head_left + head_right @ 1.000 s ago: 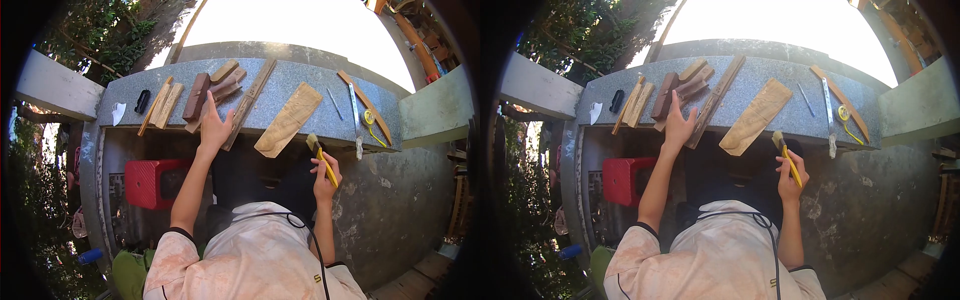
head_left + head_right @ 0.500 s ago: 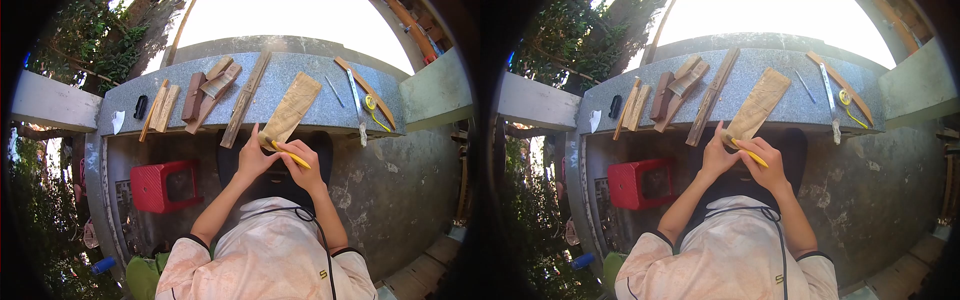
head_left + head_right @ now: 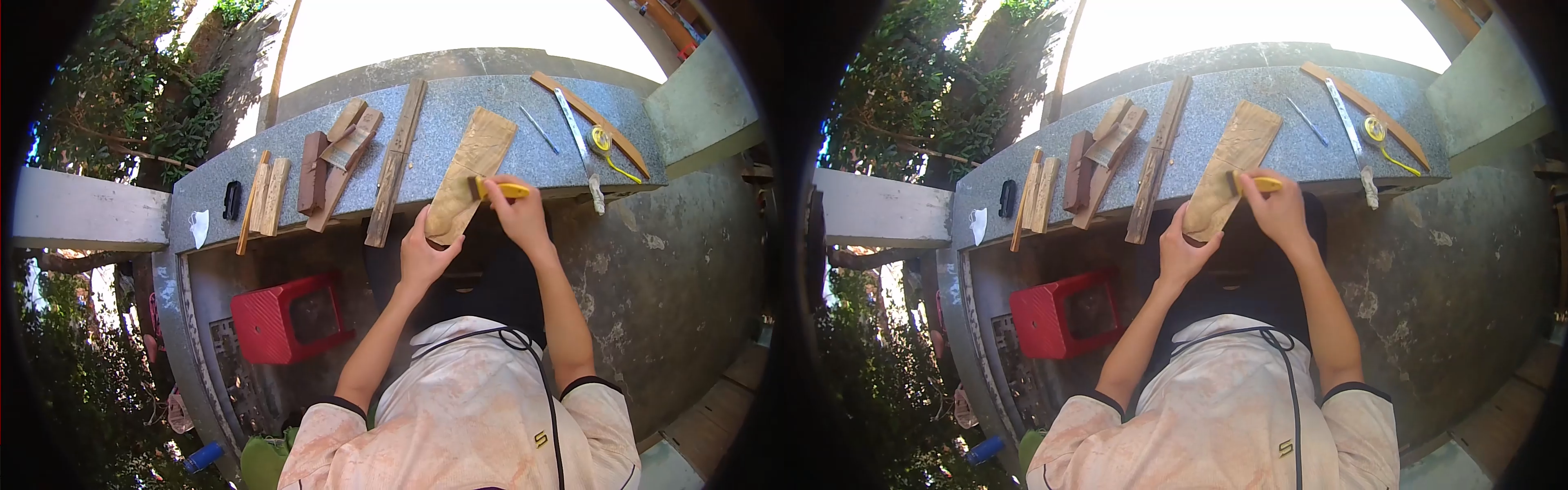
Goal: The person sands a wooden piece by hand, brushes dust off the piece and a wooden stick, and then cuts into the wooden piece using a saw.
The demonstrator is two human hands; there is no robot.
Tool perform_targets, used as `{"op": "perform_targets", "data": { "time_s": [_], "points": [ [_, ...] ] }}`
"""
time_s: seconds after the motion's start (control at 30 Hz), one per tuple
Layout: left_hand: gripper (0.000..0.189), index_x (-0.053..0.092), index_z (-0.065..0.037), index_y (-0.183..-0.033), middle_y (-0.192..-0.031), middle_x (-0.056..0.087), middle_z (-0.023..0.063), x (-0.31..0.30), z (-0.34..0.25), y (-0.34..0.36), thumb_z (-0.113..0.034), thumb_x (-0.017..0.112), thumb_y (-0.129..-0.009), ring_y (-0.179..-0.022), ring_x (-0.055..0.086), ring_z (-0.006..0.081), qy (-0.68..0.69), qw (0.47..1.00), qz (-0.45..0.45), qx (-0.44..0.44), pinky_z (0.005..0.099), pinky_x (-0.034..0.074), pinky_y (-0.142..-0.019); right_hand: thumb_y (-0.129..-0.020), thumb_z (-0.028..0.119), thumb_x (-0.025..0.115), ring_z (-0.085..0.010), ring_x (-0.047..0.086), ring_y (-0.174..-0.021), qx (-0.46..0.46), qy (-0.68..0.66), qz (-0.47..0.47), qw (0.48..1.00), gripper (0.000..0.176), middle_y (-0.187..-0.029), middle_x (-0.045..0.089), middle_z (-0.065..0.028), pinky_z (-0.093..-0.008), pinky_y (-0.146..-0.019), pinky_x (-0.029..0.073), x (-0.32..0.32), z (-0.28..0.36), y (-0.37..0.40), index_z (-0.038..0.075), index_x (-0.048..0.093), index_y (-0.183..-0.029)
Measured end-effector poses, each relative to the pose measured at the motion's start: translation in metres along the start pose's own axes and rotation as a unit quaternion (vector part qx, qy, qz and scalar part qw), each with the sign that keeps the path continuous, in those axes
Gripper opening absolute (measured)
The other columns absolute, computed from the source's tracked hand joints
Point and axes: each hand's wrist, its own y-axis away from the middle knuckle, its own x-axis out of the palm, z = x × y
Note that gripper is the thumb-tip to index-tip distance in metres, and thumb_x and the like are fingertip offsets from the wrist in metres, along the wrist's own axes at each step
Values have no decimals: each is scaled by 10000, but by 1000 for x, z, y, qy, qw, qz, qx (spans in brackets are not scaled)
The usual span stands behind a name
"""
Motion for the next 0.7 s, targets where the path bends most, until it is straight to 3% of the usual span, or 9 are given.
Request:
{"op": "perform_targets", "data": {
  "time_s": [0.03,0.13,0.2,0.27,0.37,0.47,0.53,0.6,0.7],
  "points": [
    [793,611,38,-1421,-1212,775,248,-3,-5,-2,-282,944,-776,-1133,781,348,7,1000,3,7,416,610,-988,-998,216,771,-304,792,-898,-61,38,-107,992,214,-986,800,-167,-373,-783,584,-5,2,-8,21,808,-1076],
    [791,615,28,-1422,-1203,782,234,-4,-4,-5,-289,950,-779,-1121,788,308,3,1000,15,-4,402,616,-973,-999,212,768,-290,796,-896,-106,47,-64,991,213,-999,807,-164,-367,-776,584,-5,23,4,18,808,-1077],
    [790,613,33,-1423,-1200,785,221,-10,-9,-4,-276,955,-781,-1108,789,266,31,998,47,-21,381,621,-960,-996,219,767,-230,780,-831,-51,-72,147,985,229,-913,800,-166,-343,-754,575,3,27,23,5,810,-1066],
    [786,612,39,-1418,-1186,792,211,-14,-7,-4,-254,960,-777,-1088,794,238,49,996,64,-28,365,629,-937,-999,251,769,-206,765,-777,24,-87,198,976,253,-863,790,-162,-336,-718,567,2,16,18,6,812,-1044],
    [788,603,66,-1411,-1159,801,203,-18,0,2,-217,963,-770,-1064,800,221,64,995,66,-32,355,639,-915,-997,267,774,-212,761,-748,-13,54,-108,993,256,-875,793,-158,-343,-692,563,-7,5,-12,20,809,-1054],
    [798,598,70,-1414,-1149,801,205,-20,6,6,-224,967,-770,-1061,799,214,57,996,67,-21,349,640,-911,-1027,216,762,-104,705,-740,-103,41,-7,994,217,-885,784,-60,-275,-666,535,6,22,11,10,802,-1080],
    [797,593,73,-1418,-1163,797,203,-25,4,9,-213,965,-775,-1073,792,207,55,995,75,-33,349,640,-916,-1028,181,760,-113,691,-718,-23,-125,220,967,207,-858,762,-69,-273,-656,536,15,24,33,-20,793,-1069],
    [795,588,74,-1425,-1181,792,199,-24,3,9,-199,963,-780,-1087,785,201,69,994,79,-39,348,638,-926,-1028,177,755,-104,691,-702,57,-115,175,976,219,-865,772,-68,-276,-648,543,12,14,21,-34,792,-1074],
    [792,577,77,-1444,-1231,776,186,-22,7,12,-169,958,-794,-1116,770,192,102,991,76,-43,348,630,-957,-1038,187,741,-92,694,-693,-69,36,-88,993,210,-874,778,-50,-274,-641,543,4,-1,-6,-1,805,-1105]
  ]
}}
